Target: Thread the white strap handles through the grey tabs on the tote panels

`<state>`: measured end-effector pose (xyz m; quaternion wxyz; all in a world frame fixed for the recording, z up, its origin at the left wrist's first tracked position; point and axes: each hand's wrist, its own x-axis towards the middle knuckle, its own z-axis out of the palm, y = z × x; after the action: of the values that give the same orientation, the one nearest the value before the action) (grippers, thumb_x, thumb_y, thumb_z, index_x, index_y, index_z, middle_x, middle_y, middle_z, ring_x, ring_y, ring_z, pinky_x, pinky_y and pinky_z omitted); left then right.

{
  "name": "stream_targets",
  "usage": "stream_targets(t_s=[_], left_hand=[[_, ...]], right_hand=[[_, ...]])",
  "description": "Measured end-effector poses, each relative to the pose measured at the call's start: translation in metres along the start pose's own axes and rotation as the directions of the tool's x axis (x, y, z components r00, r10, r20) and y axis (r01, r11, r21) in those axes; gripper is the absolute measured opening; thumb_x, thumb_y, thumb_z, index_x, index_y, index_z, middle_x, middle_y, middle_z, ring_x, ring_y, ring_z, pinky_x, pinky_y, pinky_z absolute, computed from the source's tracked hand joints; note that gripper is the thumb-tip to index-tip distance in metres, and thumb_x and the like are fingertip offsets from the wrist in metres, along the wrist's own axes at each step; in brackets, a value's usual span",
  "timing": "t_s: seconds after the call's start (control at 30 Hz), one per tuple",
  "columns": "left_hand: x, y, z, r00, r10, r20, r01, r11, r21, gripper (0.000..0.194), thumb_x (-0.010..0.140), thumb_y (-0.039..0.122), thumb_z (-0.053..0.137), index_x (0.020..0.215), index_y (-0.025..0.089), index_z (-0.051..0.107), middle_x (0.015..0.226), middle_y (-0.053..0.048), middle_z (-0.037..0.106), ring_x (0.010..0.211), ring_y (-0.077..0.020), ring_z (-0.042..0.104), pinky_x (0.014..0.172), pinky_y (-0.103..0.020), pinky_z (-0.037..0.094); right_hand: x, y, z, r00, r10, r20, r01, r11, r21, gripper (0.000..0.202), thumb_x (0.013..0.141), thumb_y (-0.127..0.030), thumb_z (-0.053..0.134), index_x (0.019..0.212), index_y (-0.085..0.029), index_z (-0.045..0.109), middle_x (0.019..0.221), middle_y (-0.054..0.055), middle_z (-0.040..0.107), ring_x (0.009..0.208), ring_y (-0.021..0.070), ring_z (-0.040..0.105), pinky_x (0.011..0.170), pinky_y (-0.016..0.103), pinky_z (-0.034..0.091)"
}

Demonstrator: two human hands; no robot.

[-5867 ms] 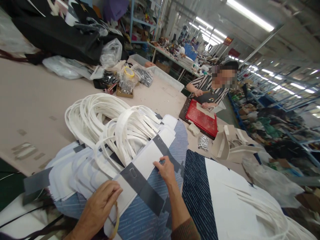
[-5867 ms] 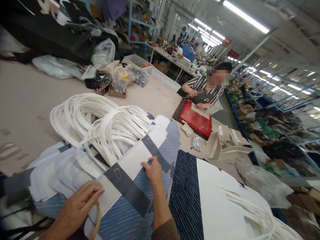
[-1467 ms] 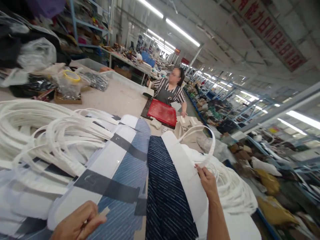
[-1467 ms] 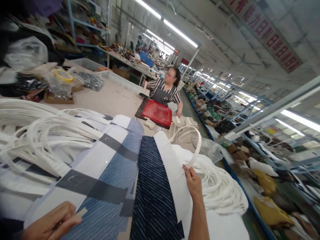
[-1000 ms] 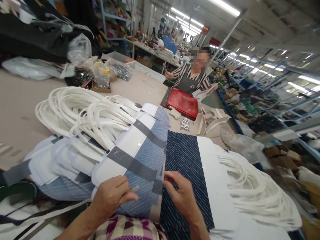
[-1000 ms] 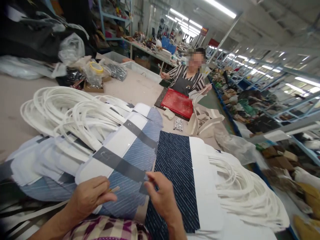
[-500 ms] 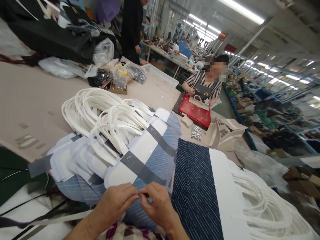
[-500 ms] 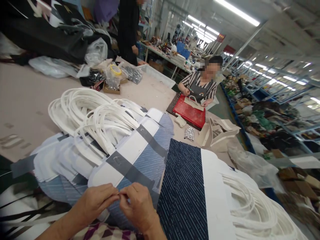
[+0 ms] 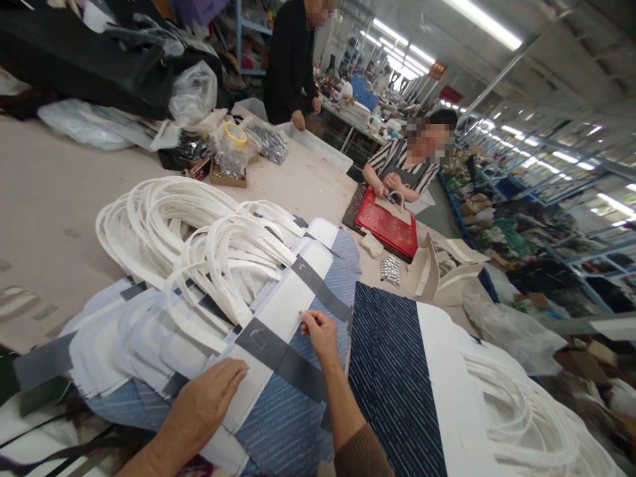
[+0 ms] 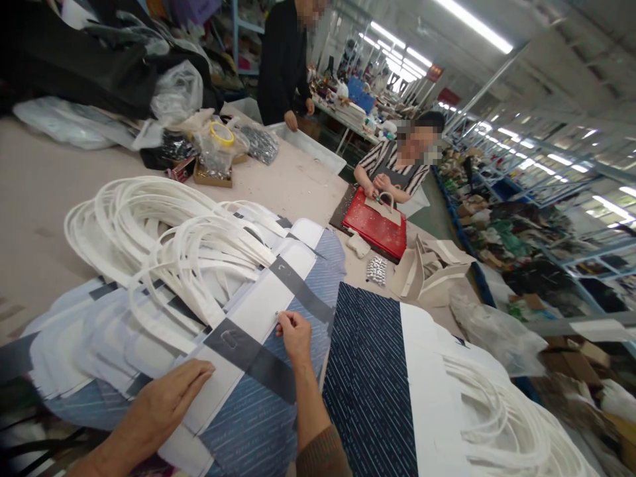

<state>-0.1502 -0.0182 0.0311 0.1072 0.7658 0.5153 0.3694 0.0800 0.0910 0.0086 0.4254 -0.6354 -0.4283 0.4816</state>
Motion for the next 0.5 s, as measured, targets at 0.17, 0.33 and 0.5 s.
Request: stream_targets(t_s=[0.17, 0.33, 0.5], left_hand=[[-0.011, -0.020, 0.003, 0.998, -0.061, 0.035, 0.061, 0.998, -0.005, 0.034, 0.103, 0.040, 0.037, 0.093, 0.025, 0.066, 0.086, 0.001, 0.074, 0.080, -0.0149, 0.073, 0.079, -0.021, 0.057], [-0.010, -0.020, 0.002, 0.985, -0.157, 0.073, 0.162, 0.984, -0.068, 0.034, 0.101, 0.044, 0.041, 0.091, 0.025, 0.067, 0.087, 0.002, 0.074, 0.081, -0.0156, 0.073, 0.079, -0.022, 0.057], [-0.011, -0.016, -0.004, 0.976, -0.203, 0.073, 0.210, 0.971, -0.114, 0.033, 0.101, 0.042, 0.041, 0.090, 0.025, 0.067, 0.087, 0.000, 0.071, 0.081, -0.0145, 0.072, 0.077, -0.020, 0.057]], right_hand=[[0.009, 0.005, 0.011, 1.000, -0.005, 0.025, 0.008, 0.995, -0.104, 0.026, 0.073, -0.041, 0.061, 0.077, -0.016, 0.067, 0.056, -0.002, 0.059, 0.053, 0.0138, 0.058, 0.053, 0.024, 0.051], [0.020, 0.009, 0.010, 0.999, 0.034, 0.008, -0.031, 0.970, -0.243, 0.029, 0.073, -0.035, 0.064, 0.096, -0.017, 0.062, 0.056, -0.005, 0.059, 0.051, 0.0153, 0.061, 0.050, 0.024, 0.049], [0.027, 0.002, -0.013, 0.996, 0.078, -0.036, -0.086, 0.918, -0.387, 0.043, 0.063, -0.039, 0.079, 0.093, -0.020, 0.055, 0.051, -0.007, 0.056, 0.045, 0.0174, 0.058, 0.050, 0.027, 0.044]])
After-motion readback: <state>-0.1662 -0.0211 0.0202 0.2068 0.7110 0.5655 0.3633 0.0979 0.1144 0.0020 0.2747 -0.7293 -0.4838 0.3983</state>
